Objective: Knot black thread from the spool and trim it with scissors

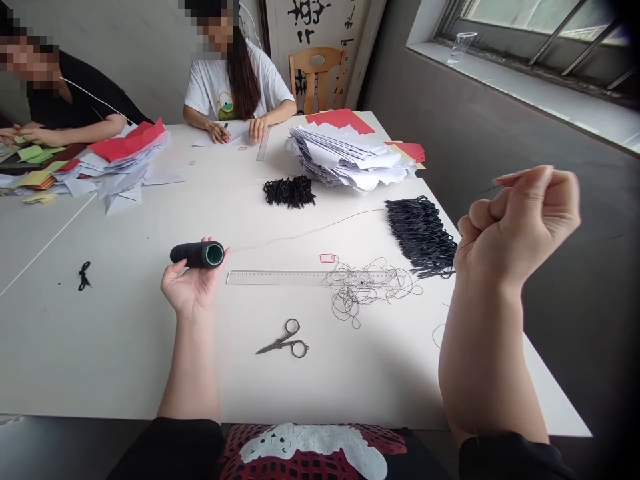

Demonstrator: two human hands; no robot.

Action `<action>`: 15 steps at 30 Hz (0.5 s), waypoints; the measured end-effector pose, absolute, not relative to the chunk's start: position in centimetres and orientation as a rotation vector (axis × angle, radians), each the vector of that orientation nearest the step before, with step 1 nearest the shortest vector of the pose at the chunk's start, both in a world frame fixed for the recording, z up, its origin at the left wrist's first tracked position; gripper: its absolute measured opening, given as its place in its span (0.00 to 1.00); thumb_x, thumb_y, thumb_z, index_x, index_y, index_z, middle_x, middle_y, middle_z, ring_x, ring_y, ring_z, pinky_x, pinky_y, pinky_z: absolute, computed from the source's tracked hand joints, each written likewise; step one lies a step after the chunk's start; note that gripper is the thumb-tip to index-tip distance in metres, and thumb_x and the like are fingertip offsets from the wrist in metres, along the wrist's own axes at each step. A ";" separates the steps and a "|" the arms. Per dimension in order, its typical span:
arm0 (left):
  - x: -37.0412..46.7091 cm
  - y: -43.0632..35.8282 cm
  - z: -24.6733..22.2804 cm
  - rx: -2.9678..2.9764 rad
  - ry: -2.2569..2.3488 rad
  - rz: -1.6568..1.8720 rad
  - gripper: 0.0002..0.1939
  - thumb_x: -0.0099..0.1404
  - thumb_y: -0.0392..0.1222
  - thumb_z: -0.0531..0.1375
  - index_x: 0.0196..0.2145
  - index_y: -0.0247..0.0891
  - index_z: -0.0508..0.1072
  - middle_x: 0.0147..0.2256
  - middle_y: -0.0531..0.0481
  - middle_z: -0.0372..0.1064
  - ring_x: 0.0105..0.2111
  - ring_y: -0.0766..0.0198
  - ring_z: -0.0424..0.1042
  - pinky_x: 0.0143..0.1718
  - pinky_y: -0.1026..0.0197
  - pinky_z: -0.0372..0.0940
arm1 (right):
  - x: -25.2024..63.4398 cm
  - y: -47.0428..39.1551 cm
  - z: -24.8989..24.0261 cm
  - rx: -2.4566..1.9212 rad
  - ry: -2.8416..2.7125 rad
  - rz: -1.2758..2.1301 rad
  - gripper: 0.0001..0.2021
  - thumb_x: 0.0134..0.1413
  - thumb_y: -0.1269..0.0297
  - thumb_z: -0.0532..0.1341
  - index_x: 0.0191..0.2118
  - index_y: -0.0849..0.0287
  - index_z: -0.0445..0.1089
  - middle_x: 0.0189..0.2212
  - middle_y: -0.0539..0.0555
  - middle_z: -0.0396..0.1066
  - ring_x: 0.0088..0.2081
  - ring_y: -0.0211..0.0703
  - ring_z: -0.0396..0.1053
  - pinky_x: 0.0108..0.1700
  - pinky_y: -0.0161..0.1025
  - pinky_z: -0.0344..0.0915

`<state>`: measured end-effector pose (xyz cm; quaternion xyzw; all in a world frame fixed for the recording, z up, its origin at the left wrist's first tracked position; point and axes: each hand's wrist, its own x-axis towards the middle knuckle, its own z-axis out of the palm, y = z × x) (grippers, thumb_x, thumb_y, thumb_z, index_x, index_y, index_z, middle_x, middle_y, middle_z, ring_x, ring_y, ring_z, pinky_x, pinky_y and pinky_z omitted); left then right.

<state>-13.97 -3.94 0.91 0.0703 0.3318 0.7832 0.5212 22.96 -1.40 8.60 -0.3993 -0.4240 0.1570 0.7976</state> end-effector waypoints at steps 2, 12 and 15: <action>-13.9 -4.2 0.8 0.192 0.732 1.886 0.18 0.62 0.46 0.52 0.47 0.35 0.66 0.41 0.37 0.71 0.51 0.51 0.70 0.56 0.35 0.60 | 23.2 -1.6 8.5 -0.995 -1.093 0.450 0.12 0.60 0.66 0.56 0.25 0.58 0.64 0.13 0.40 0.43 0.14 0.27 0.39 0.15 0.33 0.36; -12.3 -3.4 0.5 0.461 0.745 1.953 0.14 0.64 0.50 0.61 0.41 0.38 0.72 0.50 0.41 0.72 0.60 0.56 0.63 0.60 0.54 0.61 | 18.3 -2.5 4.6 -1.438 -2.463 0.728 0.30 0.57 0.57 0.58 0.65 0.55 0.58 0.62 0.61 0.60 0.63 0.60 0.55 0.63 0.63 0.53; -10.4 -3.9 0.2 0.618 0.752 1.843 0.16 0.60 0.51 0.65 0.42 0.39 0.74 0.52 0.42 0.72 0.62 0.56 0.59 0.60 0.56 0.60 | 14.3 -3.3 3.5 -1.232 -2.172 0.940 0.31 0.61 0.54 0.55 0.67 0.56 0.51 0.64 0.62 0.56 0.65 0.55 0.54 0.63 0.58 0.56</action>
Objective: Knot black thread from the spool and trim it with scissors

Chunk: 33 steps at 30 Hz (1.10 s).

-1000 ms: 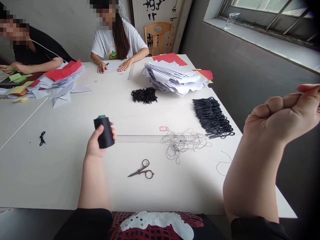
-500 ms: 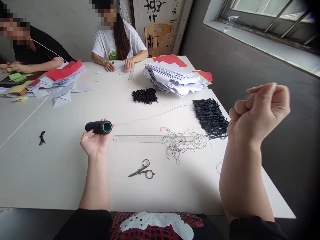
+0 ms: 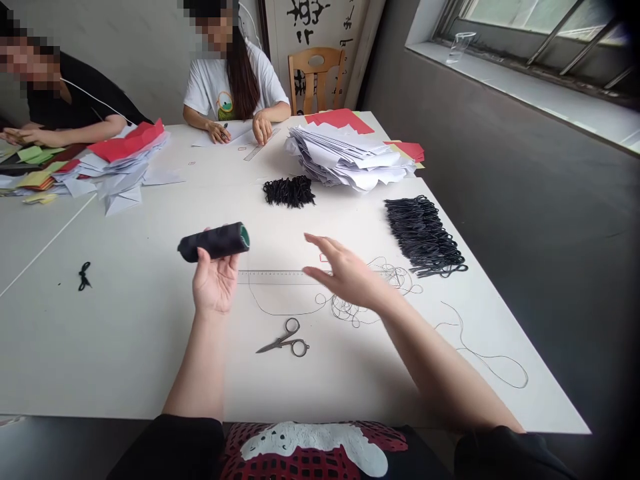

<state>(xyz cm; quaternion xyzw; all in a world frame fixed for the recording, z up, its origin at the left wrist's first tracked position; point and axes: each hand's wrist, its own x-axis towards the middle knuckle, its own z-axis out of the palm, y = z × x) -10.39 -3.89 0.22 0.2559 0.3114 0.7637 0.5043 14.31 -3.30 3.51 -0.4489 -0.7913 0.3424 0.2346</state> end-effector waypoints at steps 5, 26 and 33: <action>-8.0 -4.8 0.0 0.732 0.732 1.640 0.25 0.53 0.50 0.70 0.48 0.45 0.73 0.52 0.45 0.72 0.61 0.55 0.61 0.57 0.57 0.64 | 10.5 -4.7 2.2 -0.786 -1.652 1.864 0.31 0.55 0.47 0.62 0.59 0.58 0.59 0.51 0.62 0.69 0.53 0.47 0.68 0.51 0.46 0.68; -13.9 -2.9 0.8 -0.113 0.837 1.857 0.18 0.69 0.53 0.53 0.43 0.34 0.66 0.33 0.46 0.70 0.36 0.63 0.77 0.43 0.59 0.73 | 21.0 -6.9 6.9 -0.993 -0.996 0.708 0.14 0.56 0.54 0.63 0.25 0.55 0.68 0.14 0.42 0.40 0.15 0.29 0.34 0.16 0.34 0.31; -18.3 -3.3 2.0 0.299 1.108 1.971 0.17 0.62 0.53 0.62 0.42 0.41 0.65 0.34 0.50 0.69 0.37 0.61 0.75 0.39 0.60 0.72 | 23.0 -5.9 4.7 -1.136 -0.809 0.546 0.12 0.55 0.54 0.63 0.25 0.52 0.68 0.16 0.45 0.41 0.18 0.33 0.36 0.20 0.37 0.32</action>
